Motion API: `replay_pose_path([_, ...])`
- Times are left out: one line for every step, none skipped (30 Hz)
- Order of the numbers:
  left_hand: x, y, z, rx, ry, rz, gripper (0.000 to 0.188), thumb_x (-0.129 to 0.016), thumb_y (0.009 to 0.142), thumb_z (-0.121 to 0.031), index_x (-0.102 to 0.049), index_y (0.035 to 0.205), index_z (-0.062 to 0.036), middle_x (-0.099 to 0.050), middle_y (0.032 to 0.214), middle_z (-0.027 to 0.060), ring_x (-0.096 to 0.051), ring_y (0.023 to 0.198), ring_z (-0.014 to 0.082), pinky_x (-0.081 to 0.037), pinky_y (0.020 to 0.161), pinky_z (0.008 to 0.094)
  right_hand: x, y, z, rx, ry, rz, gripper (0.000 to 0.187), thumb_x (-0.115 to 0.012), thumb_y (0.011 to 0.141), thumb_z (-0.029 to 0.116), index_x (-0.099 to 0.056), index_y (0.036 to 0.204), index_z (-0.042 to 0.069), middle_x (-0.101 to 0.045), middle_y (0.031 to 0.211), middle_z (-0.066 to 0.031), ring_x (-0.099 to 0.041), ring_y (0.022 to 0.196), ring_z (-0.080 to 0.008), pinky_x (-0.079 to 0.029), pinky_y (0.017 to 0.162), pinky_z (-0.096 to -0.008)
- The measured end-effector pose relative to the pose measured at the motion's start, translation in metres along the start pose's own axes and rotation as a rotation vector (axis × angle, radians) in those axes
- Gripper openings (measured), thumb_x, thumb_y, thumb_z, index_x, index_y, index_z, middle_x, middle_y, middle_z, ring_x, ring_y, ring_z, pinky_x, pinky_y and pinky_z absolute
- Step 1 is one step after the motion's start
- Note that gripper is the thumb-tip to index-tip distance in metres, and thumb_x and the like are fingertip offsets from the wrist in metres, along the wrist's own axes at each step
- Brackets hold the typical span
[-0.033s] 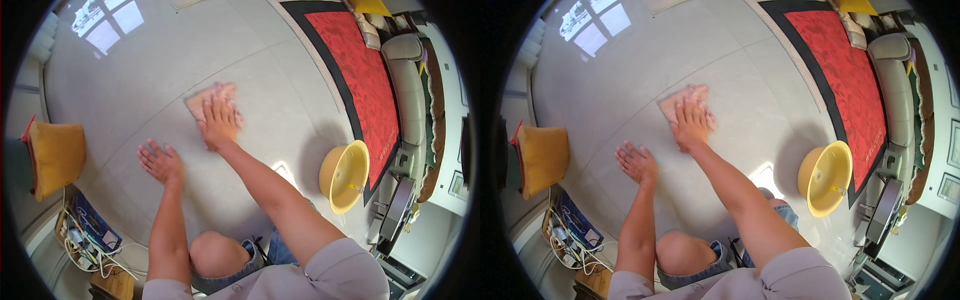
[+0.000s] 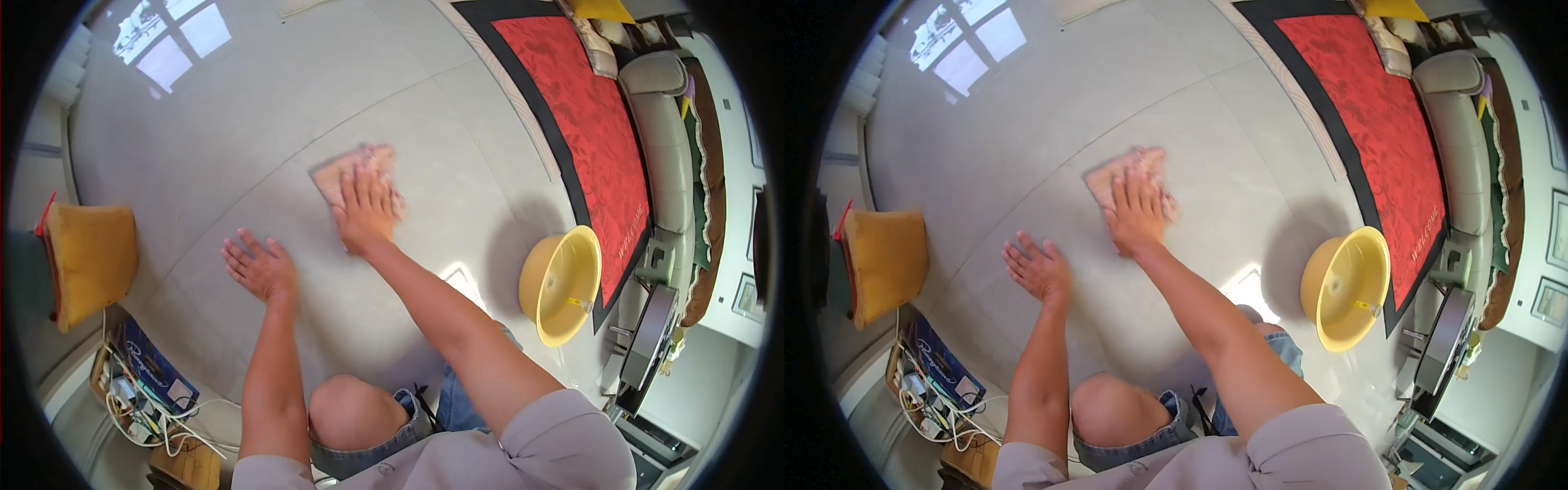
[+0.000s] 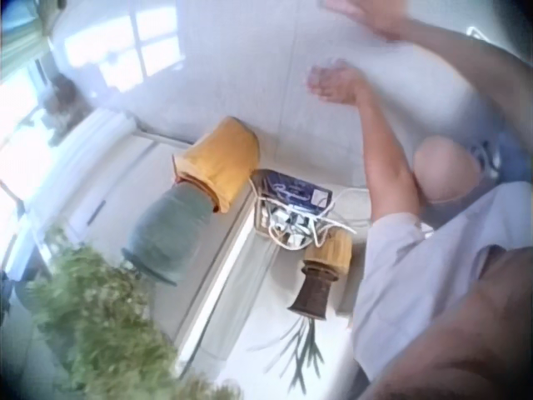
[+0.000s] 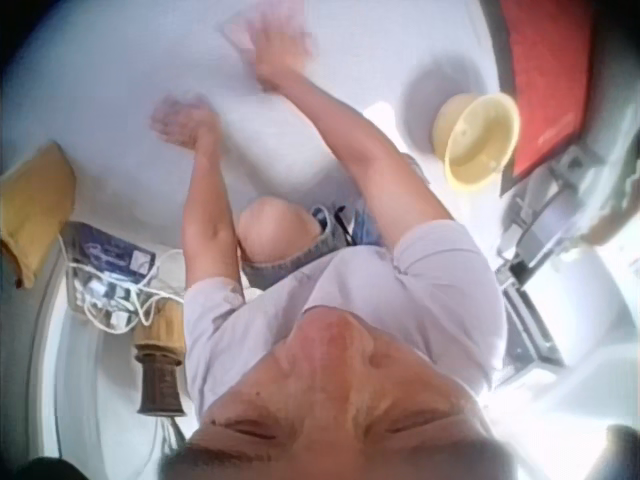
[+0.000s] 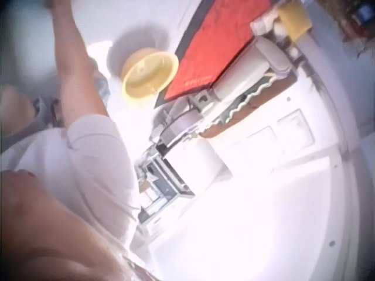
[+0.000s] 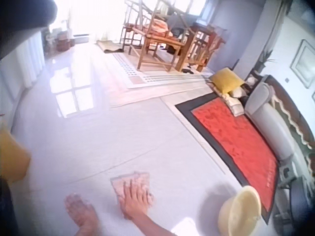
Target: The person wipes the tiled floor with a cloth, rinsing and wringing the cloth in a basin of water between wiping sessions.
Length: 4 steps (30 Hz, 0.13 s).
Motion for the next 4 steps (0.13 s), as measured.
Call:
replay_pose_path([0.0, 0.0, -0.002, 0.006, 0.013, 0.006, 0.072, -0.051, 0.107, -0.049, -0.033, 0.169, -0.0171, -0.027, 0.175, 0.0212, -0.022, 0.163, 0.0389, -0.017, 0.131, 0.0532, 0.0, -0.02, -0.024, -0.041, -0.026, 0.005, 0.074, -0.043, 0.11, 0.048, -0.019, 0.174, 0.017, -0.006, 0.182, -0.0127, -0.002, 0.167, -0.0368, -0.003, 0.134, -0.0561])
replay_pose_path([0.0, 0.002, -0.002, 0.012, 0.028, 0.01, 0.071, -0.048, 0.108, -0.05, -0.032, 0.169, -0.0183, -0.027, 0.175, 0.02, -0.022, 0.163, 0.0381, -0.018, 0.13, 0.053, -0.001, -0.042, -0.049, -0.092, -0.069, 0.027, 0.076, -0.043, 0.11, 0.049, -0.018, 0.174, 0.017, -0.005, 0.182, -0.0132, -0.002, 0.167, -0.0379, -0.003, 0.133, -0.0572])
replay_pose_path([-0.001, 0.002, -0.004, -0.002, 0.019, 0.011, 0.071, -0.048, 0.108, -0.05, -0.032, 0.169, -0.0183, -0.027, 0.175, 0.02, -0.022, 0.163, 0.0381, -0.018, 0.13, 0.053, -0.004, -0.066, -0.073, -0.143, -0.109, 0.053, 0.078, -0.044, 0.109, 0.05, -0.017, 0.174, 0.018, -0.004, 0.182, -0.0136, -0.001, 0.167, -0.039, -0.003, 0.133, -0.0584])
replay_pose_path([-0.002, 0.002, -0.005, -0.002, 0.042, 0.009, 0.071, -0.048, 0.108, -0.051, -0.032, 0.169, -0.0186, -0.027, 0.175, 0.0196, -0.022, 0.163, 0.0382, -0.019, 0.13, 0.0534, -0.001, -0.069, -0.08, -0.159, -0.111, 0.046, 0.078, -0.044, 0.109, 0.05, -0.017, 0.174, 0.018, -0.004, 0.182, -0.0136, -0.001, 0.167, -0.039, -0.003, 0.133, -0.0584])
Point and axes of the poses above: each hand's wrist, its own y-axis towards the middle knuckle, its own x-axis out of the back of the hand, z = x × y, the point moved 7 cm from there along y, towards the middle knuckle
